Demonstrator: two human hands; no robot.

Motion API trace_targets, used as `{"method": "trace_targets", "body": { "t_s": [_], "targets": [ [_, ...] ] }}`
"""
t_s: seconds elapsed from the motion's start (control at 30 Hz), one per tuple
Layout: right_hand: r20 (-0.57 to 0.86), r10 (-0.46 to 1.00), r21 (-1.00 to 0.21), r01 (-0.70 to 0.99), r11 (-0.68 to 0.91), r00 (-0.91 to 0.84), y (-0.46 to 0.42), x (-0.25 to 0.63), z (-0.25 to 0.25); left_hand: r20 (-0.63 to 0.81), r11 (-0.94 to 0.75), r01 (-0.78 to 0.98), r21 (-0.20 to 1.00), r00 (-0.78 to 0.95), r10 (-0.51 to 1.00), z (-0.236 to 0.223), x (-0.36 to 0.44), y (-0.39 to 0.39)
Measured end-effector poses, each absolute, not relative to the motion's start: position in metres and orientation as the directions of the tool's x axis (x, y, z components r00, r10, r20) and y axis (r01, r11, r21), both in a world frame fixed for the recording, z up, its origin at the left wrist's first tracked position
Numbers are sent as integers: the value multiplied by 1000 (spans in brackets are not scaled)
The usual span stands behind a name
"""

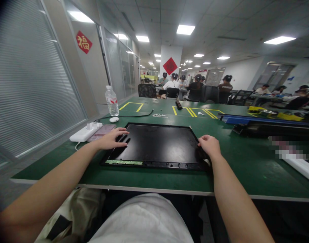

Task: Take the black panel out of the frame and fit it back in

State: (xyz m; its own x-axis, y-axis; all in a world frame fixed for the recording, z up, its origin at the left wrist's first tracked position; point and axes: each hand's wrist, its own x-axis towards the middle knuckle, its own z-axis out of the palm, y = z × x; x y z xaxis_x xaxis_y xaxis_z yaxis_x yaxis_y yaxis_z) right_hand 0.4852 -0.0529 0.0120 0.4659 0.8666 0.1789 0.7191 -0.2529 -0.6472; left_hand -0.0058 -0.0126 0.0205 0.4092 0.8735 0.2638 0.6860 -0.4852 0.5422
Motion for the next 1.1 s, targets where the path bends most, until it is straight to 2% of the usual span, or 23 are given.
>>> {"method": "trace_targets", "body": {
  "t_s": [0.13,0.27,0.37,0.57,0.67,0.87,1.1],
  "targets": [
    [243,853,-640,738,-216,461,-53,483,13,166,-572,680,459,566,807,30,-11,-19],
    [336,860,-646,759,-87,384,-50,483,8,64,-586,712,386,613,787,36,-15,-22],
    [340,892,-643,766,-12,299,-46,485,2,8,-585,715,382,630,776,36,-16,-23],
    [327,902,-431,894,-123,281,-41,490,-1,-57,-603,714,357,661,748,39,-13,-26],
    [288,914,-365,915,-173,288,-40,492,-2,-70,-615,711,340,671,738,43,-12,-30],
    [174,931,-403,886,-229,320,-38,493,-5,-93,-641,703,308,693,715,48,-12,-35],
    [96,947,-395,885,-246,306,-40,489,-1,-43,-687,650,325,736,675,51,-8,-38]
  ]
}}
